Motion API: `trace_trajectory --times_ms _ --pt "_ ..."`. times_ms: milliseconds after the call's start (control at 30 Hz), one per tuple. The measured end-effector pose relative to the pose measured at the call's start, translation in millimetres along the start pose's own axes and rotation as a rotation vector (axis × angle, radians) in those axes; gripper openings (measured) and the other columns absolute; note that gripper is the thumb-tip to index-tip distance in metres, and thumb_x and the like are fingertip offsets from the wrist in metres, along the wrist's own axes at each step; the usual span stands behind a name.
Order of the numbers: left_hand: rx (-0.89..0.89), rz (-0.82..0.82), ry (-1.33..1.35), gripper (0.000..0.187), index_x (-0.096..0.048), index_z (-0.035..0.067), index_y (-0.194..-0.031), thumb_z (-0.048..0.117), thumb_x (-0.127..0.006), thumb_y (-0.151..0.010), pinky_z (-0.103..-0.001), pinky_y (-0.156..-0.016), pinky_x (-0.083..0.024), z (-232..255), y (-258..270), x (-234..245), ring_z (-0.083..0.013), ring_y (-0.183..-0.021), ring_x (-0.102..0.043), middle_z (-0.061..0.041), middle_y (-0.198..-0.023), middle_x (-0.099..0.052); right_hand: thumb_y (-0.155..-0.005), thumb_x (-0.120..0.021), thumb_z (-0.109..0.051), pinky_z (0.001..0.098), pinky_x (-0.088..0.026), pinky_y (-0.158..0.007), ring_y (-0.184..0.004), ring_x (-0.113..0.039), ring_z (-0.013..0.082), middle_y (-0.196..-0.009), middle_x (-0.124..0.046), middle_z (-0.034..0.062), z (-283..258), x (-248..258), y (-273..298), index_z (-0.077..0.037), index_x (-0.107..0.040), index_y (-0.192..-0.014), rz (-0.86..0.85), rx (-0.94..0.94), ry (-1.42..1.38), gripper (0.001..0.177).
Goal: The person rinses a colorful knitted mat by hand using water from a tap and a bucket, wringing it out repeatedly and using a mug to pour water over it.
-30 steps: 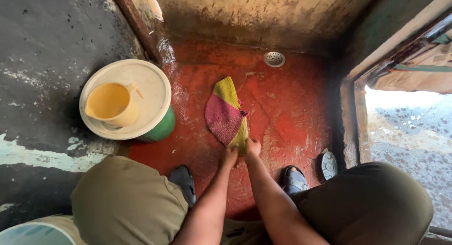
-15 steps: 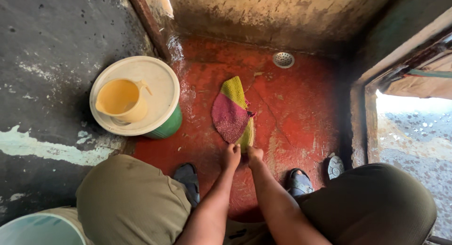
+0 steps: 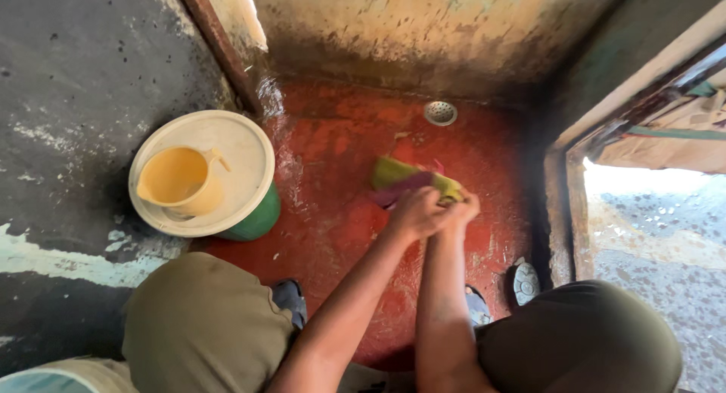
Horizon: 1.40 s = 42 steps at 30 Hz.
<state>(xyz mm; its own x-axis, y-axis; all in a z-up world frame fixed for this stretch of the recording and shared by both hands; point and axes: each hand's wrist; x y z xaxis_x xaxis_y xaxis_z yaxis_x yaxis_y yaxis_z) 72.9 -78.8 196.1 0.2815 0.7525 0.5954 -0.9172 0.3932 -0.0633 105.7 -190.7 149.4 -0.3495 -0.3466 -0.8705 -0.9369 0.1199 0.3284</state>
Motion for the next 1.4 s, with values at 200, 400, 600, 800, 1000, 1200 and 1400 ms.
trace_trajectory --times_ms 200,400,600,800,1000,1200,1400 --pt "-0.327 -0.071 0.225 0.084 -0.070 0.005 -0.116 0.080 -0.052 -0.084 -0.041 -0.088 -0.061 73 -19 -9 -0.0284 -0.102 -0.075 -0.018 -0.109 -0.075 -0.081 -0.060 -0.012 0.0382 -0.052 -0.080 -0.092 -0.060 0.0287 -0.103 -0.062 0.0145 -78 -39 51 -0.006 -0.063 -0.122 0.129 0.544 0.306 0.042" --pt "-0.247 -0.150 1.062 0.089 -0.062 -0.003 -0.134 0.077 -0.057 -0.095 -0.045 -0.110 -0.049 55 -43 -33 -0.0295 -0.126 -0.063 -0.018 -0.129 -0.068 -0.076 -0.067 -0.004 0.0361 -0.046 -0.076 -0.088 -0.054 0.0261 -0.100 -0.059 0.0107 -90 -97 84 -0.014 -0.062 -0.138 -0.026 1.012 0.723 0.063" --pt "0.329 0.148 1.416 0.088 -0.027 0.008 -0.161 0.071 -0.040 -0.100 -0.035 -0.114 -0.039 -38 -31 -96 -0.0147 -0.138 -0.049 -0.015 -0.162 -0.038 -0.072 -0.076 -0.015 0.0578 -0.031 -0.120 -0.124 -0.062 0.0359 -0.107 -0.074 0.0165 -34 -25 2 -0.007 -0.075 -0.102 0.008 0.982 1.885 0.031" --pt "0.903 0.267 1.040 0.075 -0.060 0.006 -0.073 0.070 -0.039 -0.105 -0.032 -0.035 -0.035 -163 92 -160 -0.0158 -0.038 -0.046 -0.005 -0.053 -0.051 -0.093 -0.064 -0.041 0.0413 -0.055 -0.083 -0.086 -0.071 0.0278 -0.093 -0.073 0.0153 69 124 -18 -0.007 -0.075 -0.109 -0.424 -0.562 2.148 0.038" --pt "1.066 0.497 0.913 0.074 -0.054 0.005 -0.060 0.071 -0.052 -0.093 -0.033 -0.037 -0.041 -229 128 -139 -0.0193 -0.037 -0.052 -0.010 -0.050 -0.058 -0.090 -0.065 -0.031 0.0333 -0.052 -0.069 -0.076 -0.064 0.0152 -0.084 -0.071 0.0073 118 134 -35 -0.003 -0.073 -0.100 -0.519 -0.263 1.632 0.031" --pt "0.829 0.502 0.796 0.062 -0.058 0.005 -0.063 0.060 -0.059 -0.093 -0.031 -0.039 -0.044 -224 111 -135 -0.0162 -0.041 -0.056 -0.008 -0.053 -0.060 -0.089 -0.062 -0.050 0.0557 -0.054 -0.089 -0.102 -0.070 0.0358 -0.110 -0.073 0.0172 60 38 -3 -0.007 -0.069 -0.103 -0.286 -0.253 -0.122 0.046" --pt "0.830 0.472 0.375 0.039 -0.072 0.009 -0.076 0.043 -0.061 -0.093 -0.041 -0.062 -0.054 -219 123 -150 -0.0254 -0.063 -0.069 -0.007 -0.065 -0.070 -0.096 -0.051 -0.049 0.0541 -0.047 -0.108 -0.122 -0.063 0.0331 -0.131 -0.067 0.0161 33 6 4 -0.009 -0.060 -0.128 -0.020 -0.063 -0.397 0.051"
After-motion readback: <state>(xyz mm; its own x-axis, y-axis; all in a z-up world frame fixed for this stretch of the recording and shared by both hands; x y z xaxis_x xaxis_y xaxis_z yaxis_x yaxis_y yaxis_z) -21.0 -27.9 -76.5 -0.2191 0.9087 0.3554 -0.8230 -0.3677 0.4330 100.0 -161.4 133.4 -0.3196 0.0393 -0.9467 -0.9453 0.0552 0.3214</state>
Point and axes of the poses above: each hand's wrist, its own y-axis away from the middle knuckle, its own x-axis out of the back of the hand, z = x × y
